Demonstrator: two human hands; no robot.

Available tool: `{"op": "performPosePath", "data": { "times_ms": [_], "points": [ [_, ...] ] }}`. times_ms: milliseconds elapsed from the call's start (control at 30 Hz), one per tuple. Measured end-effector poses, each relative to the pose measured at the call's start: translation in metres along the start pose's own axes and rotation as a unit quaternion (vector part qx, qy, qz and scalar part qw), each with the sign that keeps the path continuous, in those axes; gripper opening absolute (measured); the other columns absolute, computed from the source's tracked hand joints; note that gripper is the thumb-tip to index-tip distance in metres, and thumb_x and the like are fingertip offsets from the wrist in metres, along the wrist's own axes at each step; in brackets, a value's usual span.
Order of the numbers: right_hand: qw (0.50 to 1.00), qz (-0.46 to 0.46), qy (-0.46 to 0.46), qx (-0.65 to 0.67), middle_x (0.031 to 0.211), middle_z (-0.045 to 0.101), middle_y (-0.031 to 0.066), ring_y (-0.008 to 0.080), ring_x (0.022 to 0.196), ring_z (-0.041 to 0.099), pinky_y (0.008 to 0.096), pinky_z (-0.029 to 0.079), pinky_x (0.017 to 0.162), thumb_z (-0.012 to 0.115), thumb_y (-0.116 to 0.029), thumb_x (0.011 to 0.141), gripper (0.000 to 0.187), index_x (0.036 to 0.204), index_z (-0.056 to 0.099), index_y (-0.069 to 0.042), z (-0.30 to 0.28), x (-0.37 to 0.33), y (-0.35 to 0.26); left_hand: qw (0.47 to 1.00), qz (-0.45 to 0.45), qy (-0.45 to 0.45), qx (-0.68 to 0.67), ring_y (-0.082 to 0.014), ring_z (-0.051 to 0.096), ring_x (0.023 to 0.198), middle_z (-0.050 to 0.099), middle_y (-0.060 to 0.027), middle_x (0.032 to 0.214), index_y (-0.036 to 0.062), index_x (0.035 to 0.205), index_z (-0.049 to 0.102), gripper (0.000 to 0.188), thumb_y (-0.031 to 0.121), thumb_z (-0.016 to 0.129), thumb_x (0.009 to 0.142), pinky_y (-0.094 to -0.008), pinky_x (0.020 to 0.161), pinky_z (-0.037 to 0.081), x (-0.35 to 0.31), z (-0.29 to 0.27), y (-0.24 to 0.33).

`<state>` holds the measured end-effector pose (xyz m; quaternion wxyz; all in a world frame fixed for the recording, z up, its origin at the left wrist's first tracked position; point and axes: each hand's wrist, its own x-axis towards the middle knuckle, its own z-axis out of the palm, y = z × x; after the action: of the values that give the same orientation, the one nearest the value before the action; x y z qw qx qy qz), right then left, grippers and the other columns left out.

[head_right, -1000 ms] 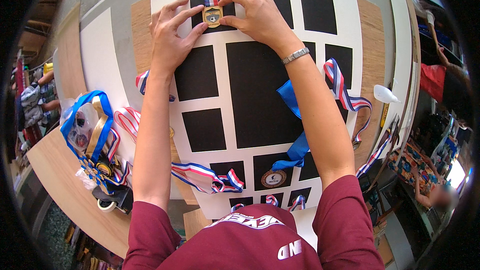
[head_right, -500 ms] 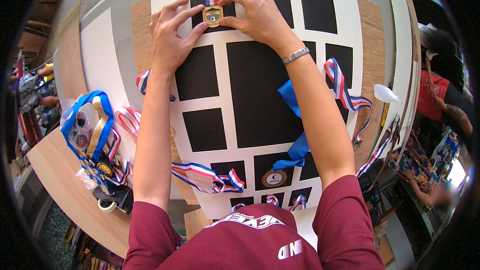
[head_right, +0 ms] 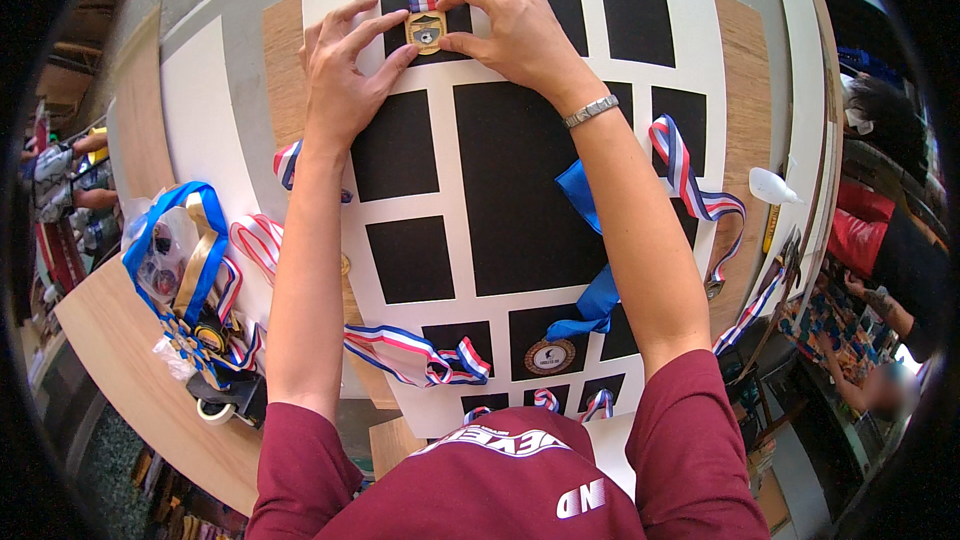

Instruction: The person uses pliers to attach a ribbon to a medal, then applies glue to the back of the medal and places it onto a display board. The person repeats this process with additional medals, arranging them on the board.

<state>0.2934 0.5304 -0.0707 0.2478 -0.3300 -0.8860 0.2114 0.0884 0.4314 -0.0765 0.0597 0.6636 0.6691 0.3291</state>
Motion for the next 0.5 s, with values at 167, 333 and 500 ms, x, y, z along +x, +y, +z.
{"op": "performPosePath", "data": {
  "times_ms": [167, 333, 500],
  "points": [
    [1.0, 0.003, -0.004, 0.006, 0.106, 0.06, 0.0072, 0.0248, 0.098, 0.057, 0.0364, 0.048, 0.083, 0.084, -0.033, 0.078, 0.037, 0.109, 0.074, -0.015, -0.0008, 0.0006, -0.0009, 1.0, -0.008, 0.0, -0.003, -0.0259, 0.047, 0.125, 0.061, -0.004, 0.129, 0.0272, 0.112, 0.077, 0.034, 0.038, 0.081, 0.079, -0.0402, 0.103, 0.039, 0.0, 0.0014, -0.0015],
    [1.0, -0.012, 0.002, -0.013, 0.107, 0.061, 0.0081, 0.0256, 0.102, 0.058, 0.0374, 0.048, 0.089, 0.084, -0.033, 0.078, 0.037, 0.108, 0.074, -0.014, -0.0007, 0.0007, -0.0005, 1.0, -0.001, 0.002, 0.002, -0.0258, 0.047, 0.124, 0.061, -0.004, 0.129, 0.0281, 0.112, 0.077, 0.034, 0.038, 0.081, 0.079, -0.0403, 0.103, 0.039, 0.0003, 0.0012, -0.002],
    [1.0, 0.003, -0.011, 0.0, 0.108, 0.063, 0.0098, 0.0269, 0.106, 0.058, 0.0393, 0.045, 0.094, 0.083, -0.035, 0.078, 0.037, 0.108, 0.073, -0.016, -0.0022, 0.0009, -0.0007, 1.0, -0.001, 0.001, 0.006, -0.0259, 0.047, 0.124, 0.062, -0.004, 0.129, 0.0282, 0.112, 0.077, 0.034, 0.038, 0.081, 0.08, -0.0401, 0.103, 0.04, 0.0001, 0.0013, -0.0026]
  ]
}}
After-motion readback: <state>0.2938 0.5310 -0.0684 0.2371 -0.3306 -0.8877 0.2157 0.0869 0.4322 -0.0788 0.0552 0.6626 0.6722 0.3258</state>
